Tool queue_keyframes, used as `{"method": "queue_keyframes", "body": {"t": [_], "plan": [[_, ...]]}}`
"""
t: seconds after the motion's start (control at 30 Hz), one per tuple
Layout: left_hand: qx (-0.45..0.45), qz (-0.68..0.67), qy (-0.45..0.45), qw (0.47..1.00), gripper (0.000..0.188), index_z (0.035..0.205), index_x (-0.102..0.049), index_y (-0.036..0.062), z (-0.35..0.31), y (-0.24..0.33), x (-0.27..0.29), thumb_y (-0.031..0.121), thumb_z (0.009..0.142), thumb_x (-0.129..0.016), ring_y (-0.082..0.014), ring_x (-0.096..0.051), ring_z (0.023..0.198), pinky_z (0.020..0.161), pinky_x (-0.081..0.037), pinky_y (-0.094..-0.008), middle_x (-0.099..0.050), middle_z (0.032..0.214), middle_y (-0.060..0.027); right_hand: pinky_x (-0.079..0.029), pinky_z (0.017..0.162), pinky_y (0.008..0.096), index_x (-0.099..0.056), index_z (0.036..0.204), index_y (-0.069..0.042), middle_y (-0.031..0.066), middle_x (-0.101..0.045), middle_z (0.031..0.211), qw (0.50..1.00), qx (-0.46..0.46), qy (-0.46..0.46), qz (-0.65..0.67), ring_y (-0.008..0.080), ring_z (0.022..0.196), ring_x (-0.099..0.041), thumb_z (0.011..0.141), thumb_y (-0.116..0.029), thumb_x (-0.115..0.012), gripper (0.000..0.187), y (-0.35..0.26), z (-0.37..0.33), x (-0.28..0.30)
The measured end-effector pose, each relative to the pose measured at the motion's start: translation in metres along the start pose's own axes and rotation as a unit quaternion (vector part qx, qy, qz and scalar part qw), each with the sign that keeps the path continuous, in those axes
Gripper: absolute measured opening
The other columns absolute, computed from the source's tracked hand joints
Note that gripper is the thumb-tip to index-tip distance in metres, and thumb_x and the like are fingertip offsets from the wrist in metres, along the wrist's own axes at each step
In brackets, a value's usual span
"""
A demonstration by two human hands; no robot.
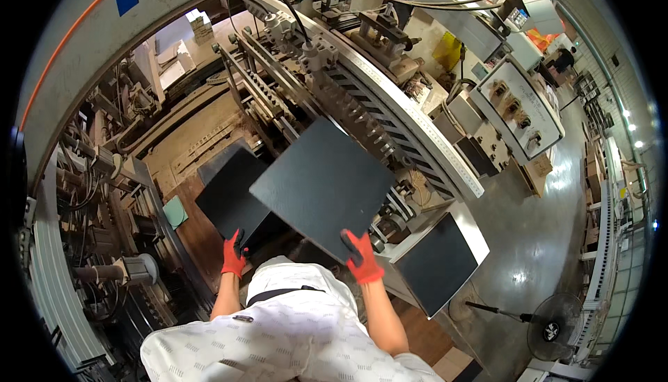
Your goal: The person places black rectangular panels onto the intake conveyor of a large industrial machine, handling the panels one by one with gloved hands.
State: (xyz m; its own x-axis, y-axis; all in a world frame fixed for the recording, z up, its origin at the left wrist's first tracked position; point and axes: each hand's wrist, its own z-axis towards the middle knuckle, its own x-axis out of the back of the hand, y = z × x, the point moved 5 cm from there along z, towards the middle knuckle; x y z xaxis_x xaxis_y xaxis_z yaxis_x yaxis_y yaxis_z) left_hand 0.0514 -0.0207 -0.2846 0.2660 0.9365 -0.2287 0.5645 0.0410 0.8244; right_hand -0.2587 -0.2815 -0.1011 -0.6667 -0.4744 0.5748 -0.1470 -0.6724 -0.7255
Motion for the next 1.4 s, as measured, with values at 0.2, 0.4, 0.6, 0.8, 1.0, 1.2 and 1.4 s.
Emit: {"method": "queue_keyframes", "body": {"t": [0.2,0.4,0.6,0.8,1.0,1.2,1.4], "plan": [[-0.012,0.056,-0.076,0.995,0.027,0.105,-0.060,0.0190,-0.029,0.057,-0.091,0.030,0.085,-0.074,-0.0102,-0.061,0.084,0.058,-0.044,-0.0279,-0.065,0.098,0.0055,-0.043,0.100,0.0357,-0.048,0.136,0.000,0.0092,-0.057,0.129,0.759,-0.328,0.154,0.540,0.0230,0.116,-0.056,0.077,-0.010,-0.068,0.063,-0.006,-0.088,0.024],[0.023,0.035,-0.136,0.990,0.033,0.109,-0.062,0.0172,-0.039,0.066,-0.216,0.031,0.083,-0.076,-0.0128,-0.058,0.092,0.068,-0.041,-0.0350,-0.065,0.102,0.0037,-0.043,0.100,0.0360,-0.046,0.138,0.000,0.0084,-0.056,0.130,0.738,-0.313,0.217,0.557,0.0233,0.116,-0.055,0.075,-0.005,-0.066,0.067,-0.005,-0.126,0.029],[-0.207,0.094,-0.197,0.954,0.034,0.104,-0.062,0.0165,0.020,0.005,-0.274,0.033,0.079,-0.079,-0.0148,-0.057,0.079,0.055,-0.043,-0.0324,-0.061,0.094,0.0012,-0.042,0.102,0.0373,-0.043,0.142,-0.001,0.0097,-0.051,0.135,0.729,-0.295,0.291,0.545,0.0253,0.118,-0.052,0.073,-0.002,-0.062,0.071,-0.016,-0.148,0.050],[0.006,-0.162,-0.100,0.982,0.037,0.111,-0.063,0.0049,0.045,0.036,-0.306,0.011,0.079,-0.079,-0.0230,-0.065,0.093,0.078,-0.055,-0.0398,-0.066,0.103,-0.0071,-0.041,0.103,0.0365,-0.039,0.145,-0.001,0.0107,-0.050,0.138,0.742,-0.325,0.323,0.490,0.0262,0.120,-0.051,0.072,-0.003,-0.064,0.077,-0.015,-0.195,0.077],[0.018,-0.090,-0.100,0.991,0.039,0.107,-0.061,0.0000,0.015,0.059,-0.302,0.015,0.078,-0.082,-0.0248,-0.065,0.091,0.073,-0.056,-0.0412,-0.066,0.104,-0.0091,-0.040,0.102,0.0321,-0.037,0.146,-0.001,0.0094,-0.050,0.138,0.747,-0.347,0.339,0.454,0.0223,0.120,-0.051,0.071,-0.007,-0.065,0.080,0.022,-0.249,0.085],[-0.146,-0.070,-0.024,0.986,0.037,0.109,-0.064,-0.0005,0.047,0.056,-0.325,0.013,0.078,-0.080,-0.0193,-0.060,0.099,0.091,-0.045,-0.0337,-0.066,0.105,-0.0061,-0.042,0.098,0.0305,-0.037,0.146,0.000,0.0082,-0.050,0.136,0.766,-0.345,0.340,0.422,0.0202,0.116,-0.052,0.072,-0.013,-0.070,0.082,0.007,-0.221,0.112],[-0.152,-0.146,-0.026,0.977,0.035,0.104,-0.065,-0.0003,0.049,0.057,-0.335,0.012,0.076,-0.082,-0.0170,-0.059,0.091,0.087,-0.045,-0.0325,-0.066,0.100,-0.0044,-0.044,0.101,0.0373,-0.039,0.144,0.002,0.0116,-0.053,0.138,0.807,-0.250,0.310,0.436,0.0252,0.120,-0.054,0.083,-0.027,-0.075,0.077,0.035,-0.253,0.112]]}}
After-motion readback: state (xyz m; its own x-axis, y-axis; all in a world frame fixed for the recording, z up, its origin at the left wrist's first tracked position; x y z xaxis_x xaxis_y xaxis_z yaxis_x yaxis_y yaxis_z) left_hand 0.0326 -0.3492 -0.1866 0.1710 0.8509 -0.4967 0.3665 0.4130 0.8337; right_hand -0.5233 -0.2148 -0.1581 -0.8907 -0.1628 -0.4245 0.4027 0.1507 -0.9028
